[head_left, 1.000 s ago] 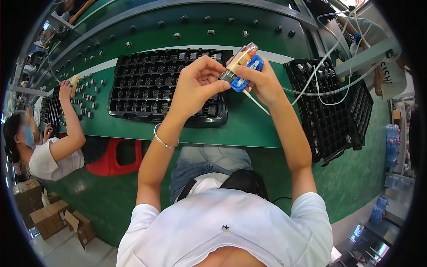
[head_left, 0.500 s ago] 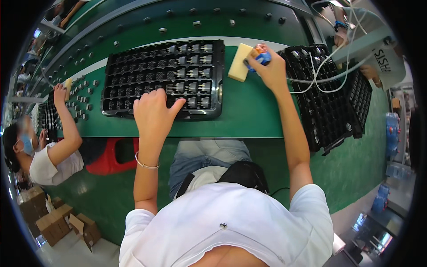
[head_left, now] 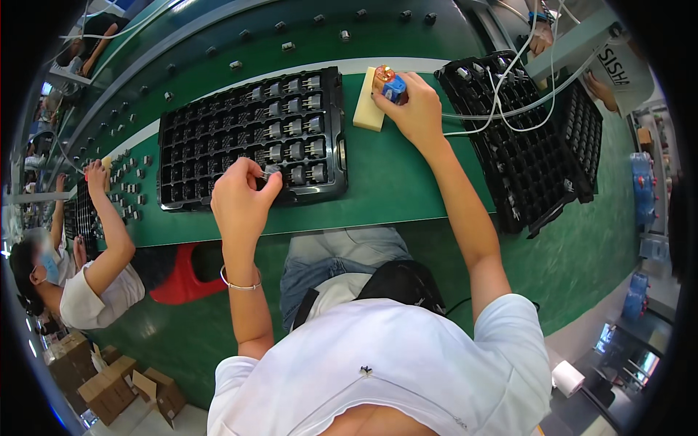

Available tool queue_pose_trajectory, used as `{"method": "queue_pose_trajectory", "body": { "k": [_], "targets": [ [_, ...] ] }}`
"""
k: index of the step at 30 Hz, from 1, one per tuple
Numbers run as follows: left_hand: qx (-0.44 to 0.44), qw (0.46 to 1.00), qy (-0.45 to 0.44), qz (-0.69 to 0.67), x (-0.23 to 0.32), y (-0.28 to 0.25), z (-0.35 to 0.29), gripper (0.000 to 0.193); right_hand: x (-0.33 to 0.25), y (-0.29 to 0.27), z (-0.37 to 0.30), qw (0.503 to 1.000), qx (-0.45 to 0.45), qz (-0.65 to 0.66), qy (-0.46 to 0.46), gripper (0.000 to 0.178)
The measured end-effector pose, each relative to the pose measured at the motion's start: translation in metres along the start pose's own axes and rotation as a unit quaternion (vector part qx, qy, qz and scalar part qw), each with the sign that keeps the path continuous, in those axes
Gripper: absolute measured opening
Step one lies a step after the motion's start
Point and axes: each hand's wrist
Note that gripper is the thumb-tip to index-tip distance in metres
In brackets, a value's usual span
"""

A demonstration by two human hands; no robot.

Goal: Assemble small electronic components into a plastic tray on an industrial assembly line.

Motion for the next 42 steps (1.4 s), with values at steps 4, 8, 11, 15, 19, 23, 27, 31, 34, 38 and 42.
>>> {"method": "queue_pose_trajectory", "body": {
  "k": [4, 8, 11, 15, 19, 23, 27, 31, 34, 38, 42],
  "targets": [
    [0.046, 0.990, 0.063, -0.116, 0.007, 0.004, 0.004, 0.026, 0.001, 0.000, 0.000, 1.000, -0.001, 0.002, 0.001, 0.044],
    [0.004, 0.924, 0.068, -0.375, 0.002, 0.022, 0.023, 0.025, 0.001, -0.002, 0.000, 1.000, 0.000, 0.008, 0.002, 0.044],
    [-0.037, 0.870, 0.081, -0.486, -0.006, 0.035, 0.041, 0.025, -0.002, -0.001, 0.001, 1.000, -0.006, 0.001, 0.001, 0.045],
    [-0.053, 0.840, 0.044, -0.538, -0.005, 0.037, 0.047, 0.023, -0.001, -0.004, 0.006, 0.999, -0.045, -0.005, 0.005, 0.046],
    [-0.058, 0.826, 0.035, -0.560, -0.011, 0.040, 0.048, 0.019, 0.003, 0.010, 0.025, 0.999, -0.031, 0.014, -0.014, 0.040],
    [-0.065, 0.830, 0.031, -0.553, -0.011, 0.040, 0.045, 0.016, 0.023, 0.037, 0.091, 0.997, -0.048, 0.027, 0.045, 0.031],
    [-0.054, 0.844, 0.041, -0.532, -0.008, 0.045, 0.046, 0.016, 0.070, 0.075, 0.142, 0.999, -0.013, -0.030, 0.020, 0.038],
    [-0.062, 0.848, 0.050, -0.524, -0.009, 0.044, 0.045, 0.020, 0.083, 0.092, 0.154, 0.994, -0.023, -0.107, 0.027, 0.045],
    [-0.057, 0.848, 0.059, -0.523, -0.008, 0.044, 0.044, 0.020, 0.084, 0.092, 0.159, 0.991, -0.027, -0.132, -0.005, 0.045],
    [-0.063, 0.840, 0.066, -0.535, -0.013, 0.047, 0.049, 0.022, 0.069, 0.075, 0.164, 0.995, -0.017, -0.089, -0.052, 0.048],
    [-0.053, 0.845, 0.062, -0.529, 0.001, 0.035, 0.044, 0.028, 0.012, 0.050, 0.116, 0.968, -0.064, 0.241, 0.005, 0.030]
  ]
}}
Point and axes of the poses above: each hand's wrist, its own z-axis towards the middle knuckle, its own y-axis out of the palm, x = y × z, and after that the axes turned 5 degrees about -z, right-handed
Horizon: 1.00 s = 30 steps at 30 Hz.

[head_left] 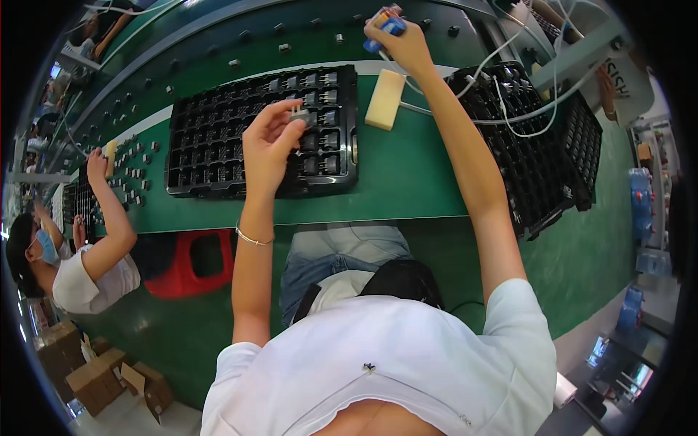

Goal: Assemble small electronic components into a plastic tray on an industrial assembly line.

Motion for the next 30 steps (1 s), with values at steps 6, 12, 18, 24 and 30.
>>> {"method": "queue_pose_trajectory", "body": {
  "k": [6, 12, 18, 24, 30],
  "targets": [
    [-0.034, 0.998, 0.042, -0.014, 0.009, 0.030, 0.002, 0.030, -0.095, -0.003, -0.103, 0.939, -0.118, 0.301, 0.117, 0.033],
    [-0.071, 0.994, 0.046, 0.073, 0.009, 0.041, 0.001, 0.029, -0.090, -0.001, -0.120, 0.936, -0.141, 0.296, 0.131, 0.034],
    [-0.044, 0.999, 0.028, -0.014, -0.003, 0.045, 0.005, 0.029, -0.078, 0.007, -0.128, 0.909, -0.175, 0.325, 0.195, 0.036],
    [-0.018, 0.983, 0.033, 0.179, 0.002, 0.032, 0.009, 0.033, -0.062, -0.012, -0.121, 0.884, -0.224, 0.349, 0.216, 0.038],
    [0.087, 0.770, 0.107, 0.623, 0.006, 0.000, 0.032, 0.050, -0.041, -0.051, -0.101, 0.976, -0.049, 0.093, 0.191, 0.038]
  ]
}}
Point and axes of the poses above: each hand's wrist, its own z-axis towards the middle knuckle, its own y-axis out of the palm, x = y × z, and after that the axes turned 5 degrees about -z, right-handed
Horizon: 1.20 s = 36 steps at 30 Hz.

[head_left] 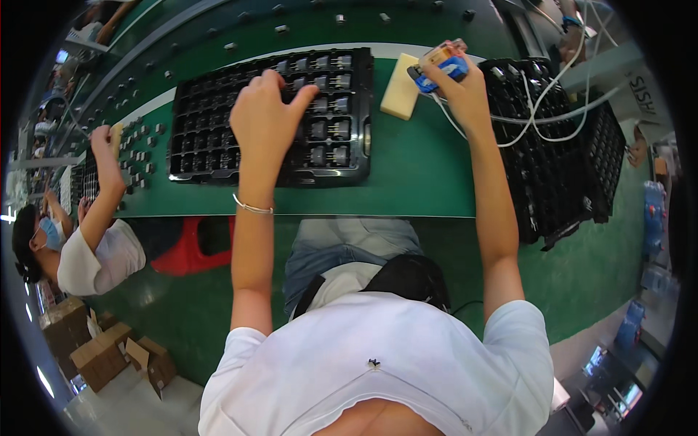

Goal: Assemble small electronic components into a plastic tray on an industrial assembly line.

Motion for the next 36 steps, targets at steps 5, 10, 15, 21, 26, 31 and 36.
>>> {"method": "queue_pose_trajectory", "body": {
  "k": [5, 10, 15, 21, 26, 31, 36],
  "targets": [
    [-0.044, 0.998, -0.006, 0.049, 0.002, 0.009, 0.018, 0.054, 0.020, 0.007, -0.002, 0.954, 0.072, -0.242, -0.160, 0.047],
    [-0.073, 0.995, -0.051, 0.031, 0.005, 0.007, 0.021, 0.054, 0.016, 0.016, -0.009, 0.928, 0.088, -0.317, -0.173, 0.049],
    [-0.142, 0.987, -0.048, 0.062, -0.003, 0.002, 0.034, 0.056, 0.019, 0.020, -0.012, 0.936, 0.096, -0.288, -0.178, 0.050],
    [-0.152, 0.987, -0.043, 0.030, -0.010, 0.003, 0.042, 0.050, 0.016, 0.018, -0.013, 0.936, 0.085, -0.307, -0.153, 0.053],
    [-0.110, 0.983, -0.047, -0.140, -0.023, 0.010, 0.041, 0.036, 0.021, 0.018, -0.008, 0.925, 0.103, -0.310, -0.195, 0.053],
    [-0.156, 0.780, -0.142, -0.590, 0.001, -0.001, 0.023, 0.018, 0.019, 0.019, -0.009, 0.935, 0.095, -0.294, -0.176, 0.051],
    [-0.208, 0.628, -0.156, -0.733, -0.005, 0.014, 0.009, 0.016, 0.015, 0.020, -0.006, 0.939, 0.076, -0.279, -0.184, 0.051]
  ]
}}
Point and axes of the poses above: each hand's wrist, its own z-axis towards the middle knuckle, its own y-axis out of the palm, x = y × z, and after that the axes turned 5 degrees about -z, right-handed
